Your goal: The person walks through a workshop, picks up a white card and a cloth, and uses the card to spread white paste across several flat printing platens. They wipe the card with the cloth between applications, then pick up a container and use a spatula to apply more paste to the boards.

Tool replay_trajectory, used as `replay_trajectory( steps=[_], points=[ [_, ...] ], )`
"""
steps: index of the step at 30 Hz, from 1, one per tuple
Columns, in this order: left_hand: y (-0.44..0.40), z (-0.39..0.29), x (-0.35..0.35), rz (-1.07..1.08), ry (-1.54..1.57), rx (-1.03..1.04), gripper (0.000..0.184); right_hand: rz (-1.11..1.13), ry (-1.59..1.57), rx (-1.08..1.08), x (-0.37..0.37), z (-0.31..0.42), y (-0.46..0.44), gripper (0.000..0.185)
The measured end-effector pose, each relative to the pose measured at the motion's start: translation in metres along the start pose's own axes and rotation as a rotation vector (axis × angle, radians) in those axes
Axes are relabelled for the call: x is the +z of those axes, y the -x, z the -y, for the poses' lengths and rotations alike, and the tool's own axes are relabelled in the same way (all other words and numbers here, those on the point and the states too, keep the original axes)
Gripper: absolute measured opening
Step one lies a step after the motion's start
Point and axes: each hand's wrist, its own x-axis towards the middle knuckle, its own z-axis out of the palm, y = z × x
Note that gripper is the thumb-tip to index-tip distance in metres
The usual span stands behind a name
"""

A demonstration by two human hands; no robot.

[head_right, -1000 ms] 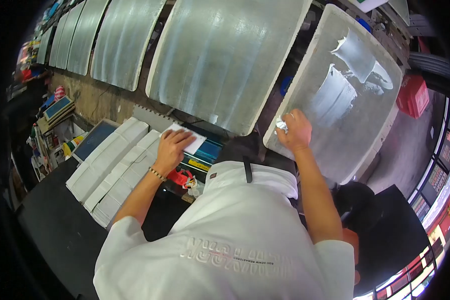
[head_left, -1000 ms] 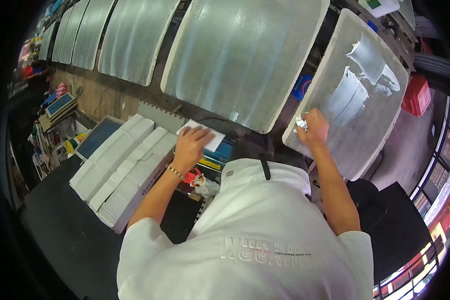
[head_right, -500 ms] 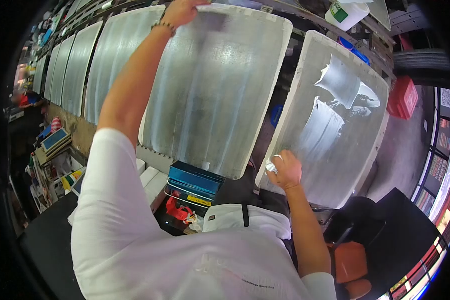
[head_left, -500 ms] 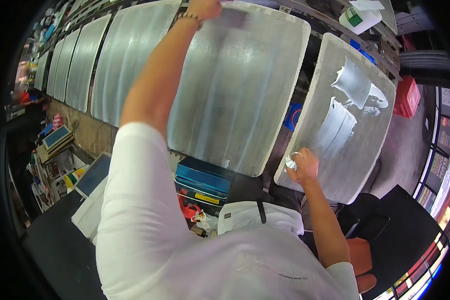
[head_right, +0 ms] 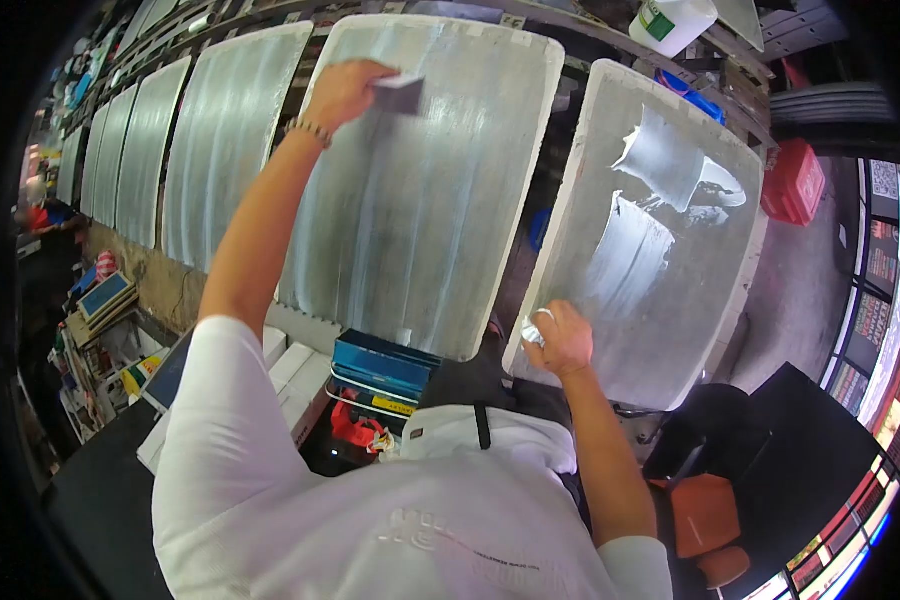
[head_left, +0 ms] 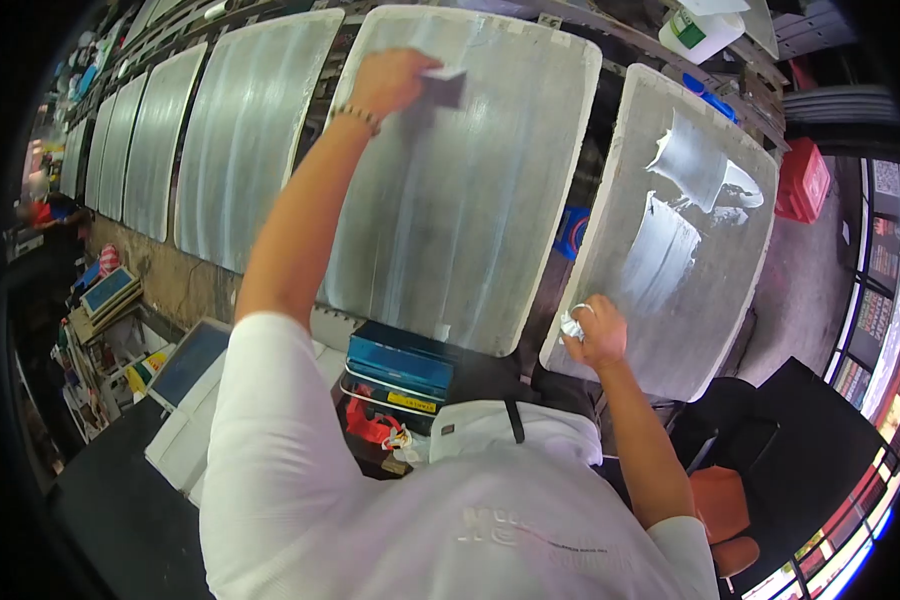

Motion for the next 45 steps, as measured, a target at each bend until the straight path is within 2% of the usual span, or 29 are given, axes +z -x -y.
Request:
replay_trajectory(
  steps=[2, 5, 8, 10, 12, 14, 18, 22, 24, 26, 28, 30, 32, 33, 34, 35, 36, 38, 40, 42, 43, 45],
  points=[
    [0.077, -0.019, -0.003, -0.009, 0.079, 0.014, 0.042, 0.048, 0.114, 0.021, 0.001, 0.0, 0.004, 0.028],
    [0.193, -0.062, -0.027, -0.002, 0.102, -0.005, 0.047, 0.019, 0.035, 0.016, 0.003, -0.001, 0.002, 0.026],
    [0.303, -0.112, -0.051, 0.122, 0.102, -0.105, 0.051, 0.004, 0.028, 0.011, 0.002, 0.001, -0.001, 0.026],
    [0.366, -0.131, -0.053, 0.132, 0.112, -0.147, 0.053, 0.003, 0.019, 0.001, -0.001, 0.006, -0.002, 0.026],
    [0.405, -0.143, -0.064, 0.122, 0.103, -0.17, 0.054, -0.002, 0.007, 0.011, 0.0, 0.005, -0.002, 0.026],
    [0.419, -0.144, -0.076, 0.199, 0.201, -0.219, 0.054, 0.006, 0.035, -0.015, 0.0, 0.002, -0.002, 0.027],
    [0.356, -0.106, -0.091, -0.011, 0.231, -0.244, 0.053, 0.044, 0.088, -0.004, 0.0, 0.002, -0.001, 0.029],
    [0.221, -0.065, -0.069, -0.142, 0.259, -0.137, 0.049, 0.02, 0.075, 0.029, 0.002, -0.003, -0.001, 0.032],
    [0.145, -0.071, -0.054, -0.176, 0.285, -0.006, 0.044, 0.132, 0.096, 0.067, -0.001, 0.001, 0.004, 0.033],
    [0.081, -0.116, -0.046, -0.191, 0.329, 0.067, 0.042, 0.211, 0.156, 0.1, -0.003, 0.002, 0.005, 0.032],
    [0.036, -0.178, -0.026, -0.165, 0.426, 0.197, 0.043, 0.185, 0.119, 0.087, -0.006, 0.004, 0.004, 0.031],
    [0.014, -0.255, 0.005, -0.171, 0.472, 0.43, 0.039, 0.193, 0.071, 0.105, -0.005, 0.002, 0.005, 0.032],
    [0.019, -0.337, 0.024, -0.109, 0.472, 0.581, 0.035, 0.052, 0.086, 0.008, 0.001, -0.004, 0.01, 0.035],
    [0.025, -0.378, 0.031, -0.102, 0.452, 0.627, 0.034, 0.053, 0.038, 0.011, 0.004, -0.006, 0.012, 0.038],
    [0.028, -0.415, 0.037, -0.096, 0.428, 0.671, 0.032, 0.177, 0.024, 0.072, 0.007, -0.009, 0.018, 0.049],
    [0.025, -0.447, 0.046, -0.095, 0.44, 0.699, 0.032, 0.109, 0.141, 0.038, 0.029, -0.018, 0.026, 0.055],
    [0.019, -0.476, 0.054, -0.18, 0.411, 0.721, 0.033, 0.045, 0.259, 0.001, 0.047, -0.025, 0.033, 0.062],
    [0.013, -0.511, 0.078, -0.267, 0.39, 0.757, 0.034, 0.016, 0.179, 0.033, 0.044, -0.02, 0.034, 0.064],
    [0.012, -0.537, 0.11, -0.201, 0.332, 0.626, 0.036, -0.012, 0.099, 0.056, 0.035, -0.017, 0.03, 0.067],
    [0.021, -0.544, 0.128, -0.173, 0.254, 0.625, 0.037, 0.42, -0.224, 0.395, 0.027, -0.016, 0.021, 0.063],
    [0.028, -0.544, 0.121, -0.097, 0.19, 0.651, 0.037, 0.411, -0.233, 0.407, 0.039, -0.019, 0.022, 0.063],
    [0.044, -0.537, 0.101, 0.065, 0.086, 0.71, 0.038, -0.057, -0.005, 0.072, 0.073, -0.029, 0.031, 0.043]
  ],
)
